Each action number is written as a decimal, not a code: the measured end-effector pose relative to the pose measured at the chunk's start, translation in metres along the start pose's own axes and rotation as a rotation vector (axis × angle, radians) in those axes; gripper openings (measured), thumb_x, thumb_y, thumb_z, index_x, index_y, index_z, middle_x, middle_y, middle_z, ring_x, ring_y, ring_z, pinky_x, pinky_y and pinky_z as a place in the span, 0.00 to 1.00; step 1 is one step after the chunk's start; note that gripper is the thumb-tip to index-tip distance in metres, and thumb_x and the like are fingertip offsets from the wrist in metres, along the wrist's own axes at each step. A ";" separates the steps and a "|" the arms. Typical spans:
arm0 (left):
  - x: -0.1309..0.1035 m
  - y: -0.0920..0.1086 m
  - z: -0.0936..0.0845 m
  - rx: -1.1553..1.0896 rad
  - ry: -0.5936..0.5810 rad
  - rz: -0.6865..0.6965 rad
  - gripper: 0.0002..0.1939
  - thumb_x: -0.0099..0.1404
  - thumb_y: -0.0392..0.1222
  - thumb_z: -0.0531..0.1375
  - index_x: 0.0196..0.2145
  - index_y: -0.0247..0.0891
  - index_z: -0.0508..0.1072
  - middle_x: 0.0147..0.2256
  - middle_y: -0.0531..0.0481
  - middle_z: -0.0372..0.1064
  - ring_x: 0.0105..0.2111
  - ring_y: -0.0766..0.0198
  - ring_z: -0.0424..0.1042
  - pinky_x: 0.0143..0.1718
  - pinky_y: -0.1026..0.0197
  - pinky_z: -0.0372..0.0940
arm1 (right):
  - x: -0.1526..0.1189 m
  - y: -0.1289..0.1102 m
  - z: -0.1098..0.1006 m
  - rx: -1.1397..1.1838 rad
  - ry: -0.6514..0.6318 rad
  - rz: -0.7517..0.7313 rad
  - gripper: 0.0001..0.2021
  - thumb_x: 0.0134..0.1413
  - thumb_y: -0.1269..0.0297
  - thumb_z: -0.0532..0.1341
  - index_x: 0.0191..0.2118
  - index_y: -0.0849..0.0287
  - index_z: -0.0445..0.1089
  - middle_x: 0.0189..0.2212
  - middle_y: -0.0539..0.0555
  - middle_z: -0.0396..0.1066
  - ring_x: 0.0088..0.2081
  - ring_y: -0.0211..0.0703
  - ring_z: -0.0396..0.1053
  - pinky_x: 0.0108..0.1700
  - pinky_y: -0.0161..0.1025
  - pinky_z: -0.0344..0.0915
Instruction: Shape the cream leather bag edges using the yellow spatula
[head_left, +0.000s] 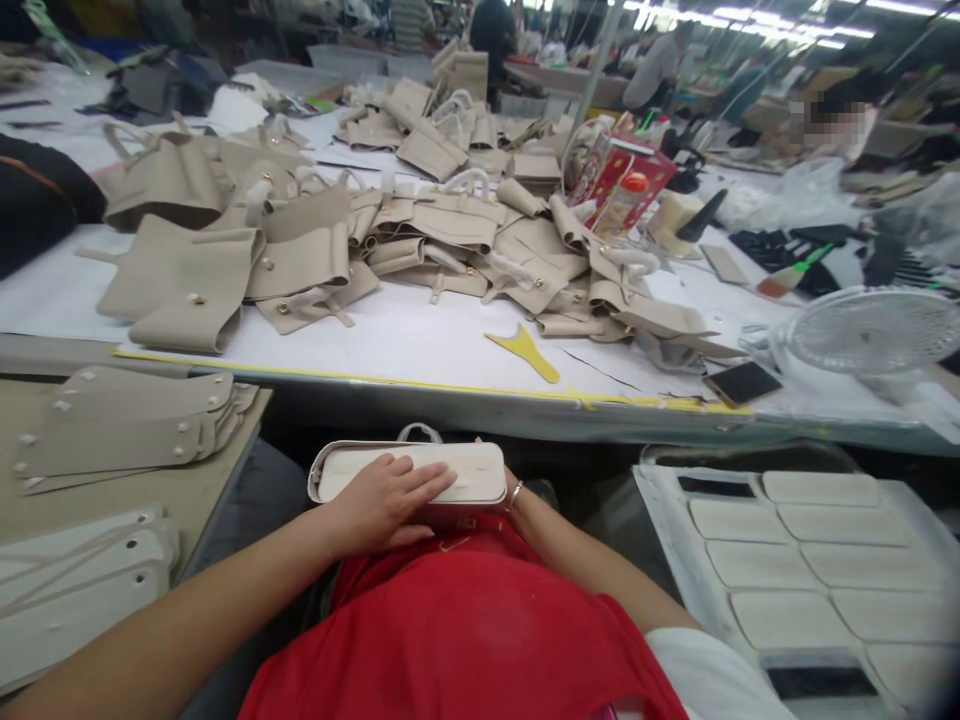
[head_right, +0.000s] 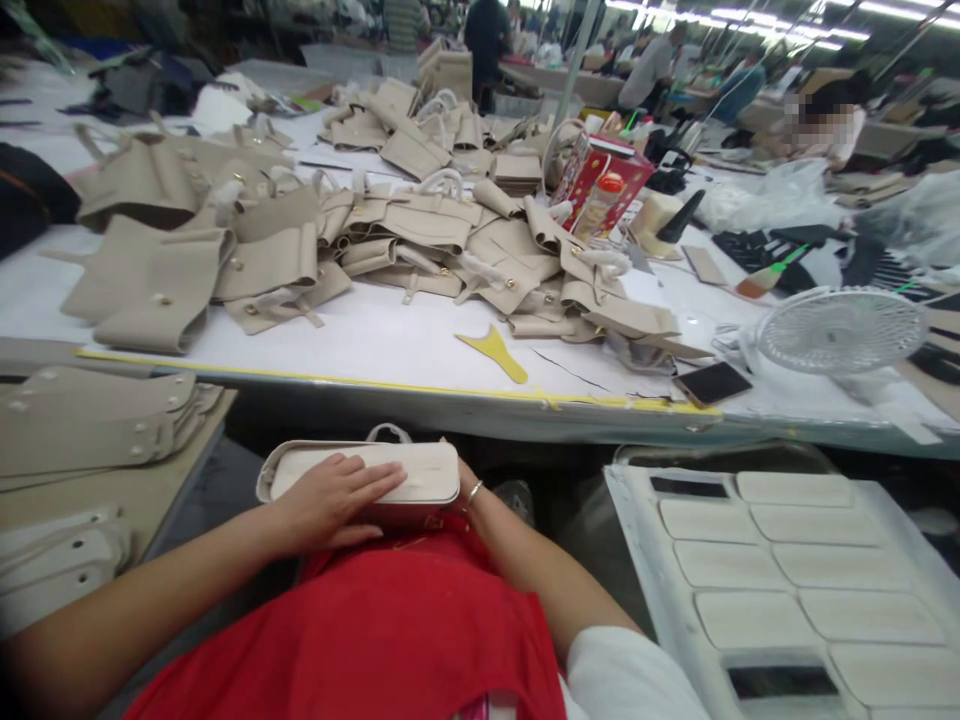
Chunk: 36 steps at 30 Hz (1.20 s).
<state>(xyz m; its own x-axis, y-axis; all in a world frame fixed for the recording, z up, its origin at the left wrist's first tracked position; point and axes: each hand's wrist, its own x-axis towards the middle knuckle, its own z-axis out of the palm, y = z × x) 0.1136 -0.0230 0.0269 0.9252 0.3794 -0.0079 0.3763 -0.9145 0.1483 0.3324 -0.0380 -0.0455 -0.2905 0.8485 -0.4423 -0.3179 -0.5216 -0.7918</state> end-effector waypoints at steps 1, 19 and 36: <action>-0.001 0.000 -0.001 -0.029 -0.007 -0.009 0.32 0.62 0.54 0.52 0.60 0.39 0.51 0.57 0.42 0.55 0.42 0.53 0.62 0.42 0.52 0.55 | 0.000 0.001 -0.001 0.019 -0.039 0.029 0.24 0.60 0.52 0.40 0.39 0.62 0.69 0.34 0.54 0.74 0.39 0.42 0.71 0.47 0.50 0.63; 0.004 0.001 0.007 0.108 0.030 -0.047 0.19 0.67 0.45 0.47 0.54 0.42 0.62 0.56 0.47 0.58 0.36 0.61 0.62 0.31 0.57 0.52 | 0.008 0.065 -0.075 0.503 -0.095 0.203 0.22 0.56 0.53 0.48 0.49 0.59 0.67 0.45 0.57 0.71 0.52 0.48 0.64 0.57 0.50 0.54; -0.071 -0.047 0.032 -0.964 0.711 -1.129 0.34 0.50 0.43 0.65 0.54 0.38 0.61 0.55 0.42 0.56 0.54 0.53 0.57 0.53 0.55 0.55 | -0.001 0.000 -0.019 0.264 -0.121 0.254 0.10 0.47 0.58 0.60 0.32 0.57 0.74 0.34 0.55 0.75 0.49 0.51 0.66 0.54 0.50 0.60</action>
<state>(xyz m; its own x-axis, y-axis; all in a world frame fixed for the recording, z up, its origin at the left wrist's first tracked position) 0.0315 -0.0113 -0.0112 -0.0878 0.9855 -0.1449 0.3841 0.1677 0.9079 0.3497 -0.0370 -0.0533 -0.4893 0.6806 -0.5453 -0.4388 -0.7325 -0.5205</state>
